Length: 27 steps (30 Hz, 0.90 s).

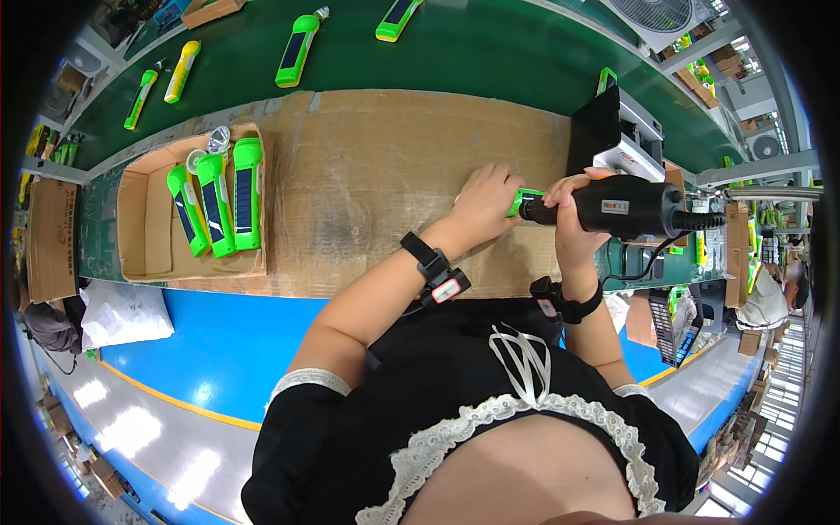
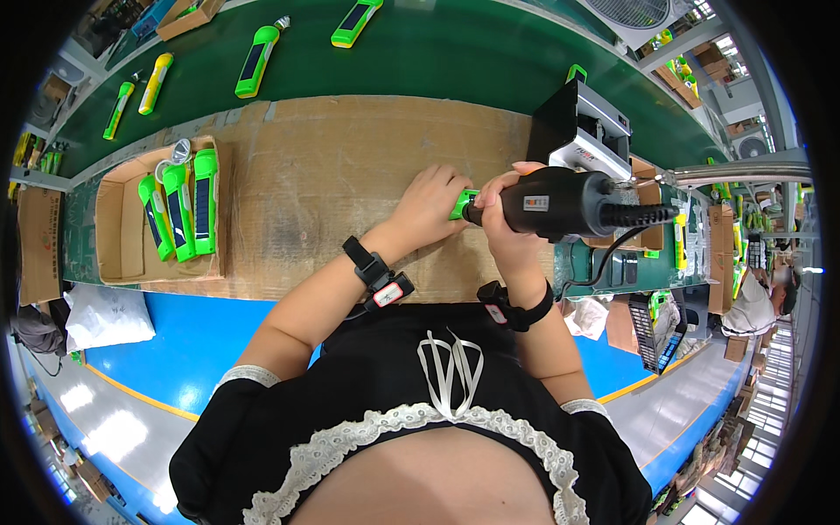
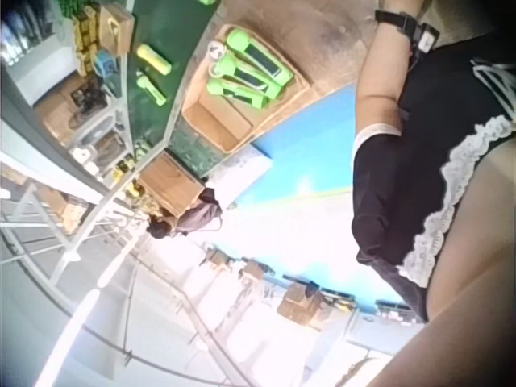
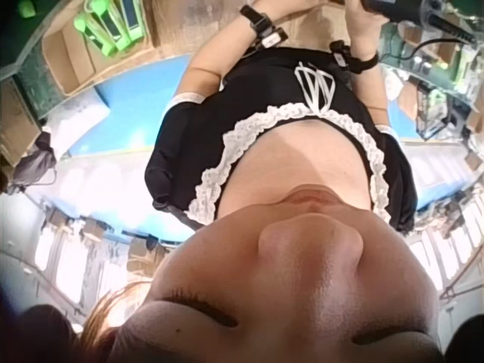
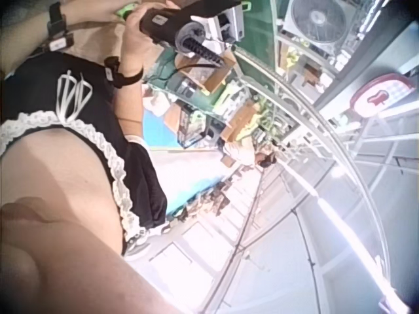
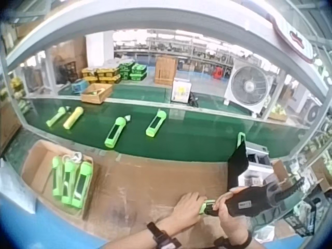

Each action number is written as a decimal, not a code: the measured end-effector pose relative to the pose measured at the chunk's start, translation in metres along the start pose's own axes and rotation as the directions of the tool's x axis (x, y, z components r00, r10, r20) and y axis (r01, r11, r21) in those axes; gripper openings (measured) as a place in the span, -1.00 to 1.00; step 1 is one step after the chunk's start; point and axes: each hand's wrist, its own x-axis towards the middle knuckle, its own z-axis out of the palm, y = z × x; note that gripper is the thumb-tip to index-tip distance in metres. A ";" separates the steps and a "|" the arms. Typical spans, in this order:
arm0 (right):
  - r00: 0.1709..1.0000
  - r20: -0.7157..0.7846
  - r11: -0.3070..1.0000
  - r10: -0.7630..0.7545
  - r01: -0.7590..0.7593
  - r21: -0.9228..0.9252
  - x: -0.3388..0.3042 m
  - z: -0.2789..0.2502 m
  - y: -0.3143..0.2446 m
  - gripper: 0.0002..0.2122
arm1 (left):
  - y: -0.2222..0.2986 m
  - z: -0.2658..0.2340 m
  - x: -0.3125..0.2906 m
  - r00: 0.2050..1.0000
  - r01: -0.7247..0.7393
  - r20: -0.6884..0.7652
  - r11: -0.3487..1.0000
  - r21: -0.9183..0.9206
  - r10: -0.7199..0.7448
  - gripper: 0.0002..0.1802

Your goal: The recorder is using an electric screwdriver to assemble components of solar-powered green flashlights on a factory assembly line.

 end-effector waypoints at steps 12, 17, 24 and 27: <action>0.948 -0.299 0.969 -0.108 0.168 0.183 0.013 -0.041 -0.025 -0.55 | -0.003 0.000 0.005 0.998 -0.051 0.031 0.999 0.005 0.051 -0.51; 0.770 -0.539 0.936 -0.341 0.223 -0.274 0.036 -0.108 -0.054 -0.62 | 0.006 -0.004 0.004 0.997 -0.052 0.057 0.999 0.016 0.051 -0.51; 0.802 -0.555 0.966 -0.222 0.103 -0.237 0.048 -0.137 -0.030 -0.62 | 0.007 -0.010 0.006 0.993 -0.064 0.098 0.997 0.047 0.059 -0.47; 0.834 -0.521 0.957 -0.182 0.030 -0.287 0.050 -0.135 -0.022 -0.62 | 0.011 -0.013 0.006 0.989 -0.047 0.144 0.998 0.046 0.040 -0.45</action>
